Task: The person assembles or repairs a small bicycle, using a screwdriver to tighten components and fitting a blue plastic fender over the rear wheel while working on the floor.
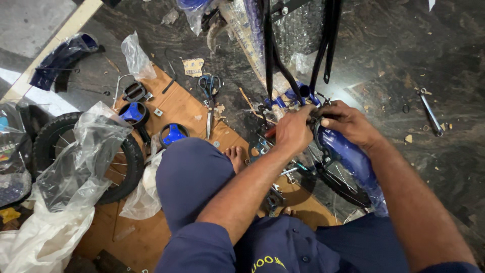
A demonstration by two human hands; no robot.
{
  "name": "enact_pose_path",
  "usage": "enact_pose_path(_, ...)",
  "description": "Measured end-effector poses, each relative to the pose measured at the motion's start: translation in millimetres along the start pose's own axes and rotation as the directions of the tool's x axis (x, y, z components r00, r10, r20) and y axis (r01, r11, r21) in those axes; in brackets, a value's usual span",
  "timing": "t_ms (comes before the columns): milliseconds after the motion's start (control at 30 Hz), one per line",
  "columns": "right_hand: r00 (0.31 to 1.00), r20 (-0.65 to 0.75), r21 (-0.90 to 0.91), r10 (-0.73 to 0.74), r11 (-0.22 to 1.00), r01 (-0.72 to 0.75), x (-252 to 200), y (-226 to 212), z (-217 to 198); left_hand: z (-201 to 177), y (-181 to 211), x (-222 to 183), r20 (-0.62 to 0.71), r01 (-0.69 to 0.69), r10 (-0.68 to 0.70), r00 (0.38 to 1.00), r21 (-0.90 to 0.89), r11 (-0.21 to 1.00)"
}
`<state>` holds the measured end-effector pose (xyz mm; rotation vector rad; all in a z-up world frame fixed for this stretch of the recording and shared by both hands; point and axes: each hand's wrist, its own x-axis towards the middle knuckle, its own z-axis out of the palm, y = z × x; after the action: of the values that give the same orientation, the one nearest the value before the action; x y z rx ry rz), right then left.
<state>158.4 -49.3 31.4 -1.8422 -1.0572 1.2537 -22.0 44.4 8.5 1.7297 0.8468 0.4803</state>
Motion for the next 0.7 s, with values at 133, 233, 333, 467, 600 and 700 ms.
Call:
enact_pose_path(133,1.0,-0.006,-0.069,0.0,0.998,-0.001,2,8,-3,2,-8,-2,0.075,-0.157,0.149,0.986,0.126,0.979)
enact_pose_path(233,1.0,-0.019,-0.02,-0.021,1.0,0.02,0,9,-4,6,-20,-6,0.001,-0.36,0.368,0.93,0.2,0.911)
enact_pose_path(333,1.0,-0.012,-0.141,-0.028,0.99,0.026,-1,0,-5,8,-27,-5,-0.046,-0.432,0.453,0.89,0.233,0.871)
enact_pose_path(467,0.999,0.021,-0.441,0.03,0.897,-0.017,-2,-18,-4,7,-32,0,-0.057,-0.418,0.435,0.899,0.193,0.888)
enact_pose_path(600,0.997,0.066,-0.494,0.039,0.869,-0.001,0,-25,5,2,-34,2,-0.002,-0.465,0.472,0.882,0.166,0.869)
enact_pose_path(700,0.99,0.019,-0.538,0.138,0.836,-0.106,1,-27,11,1,-35,1,0.038,-0.468,0.468,0.883,0.137,0.873)
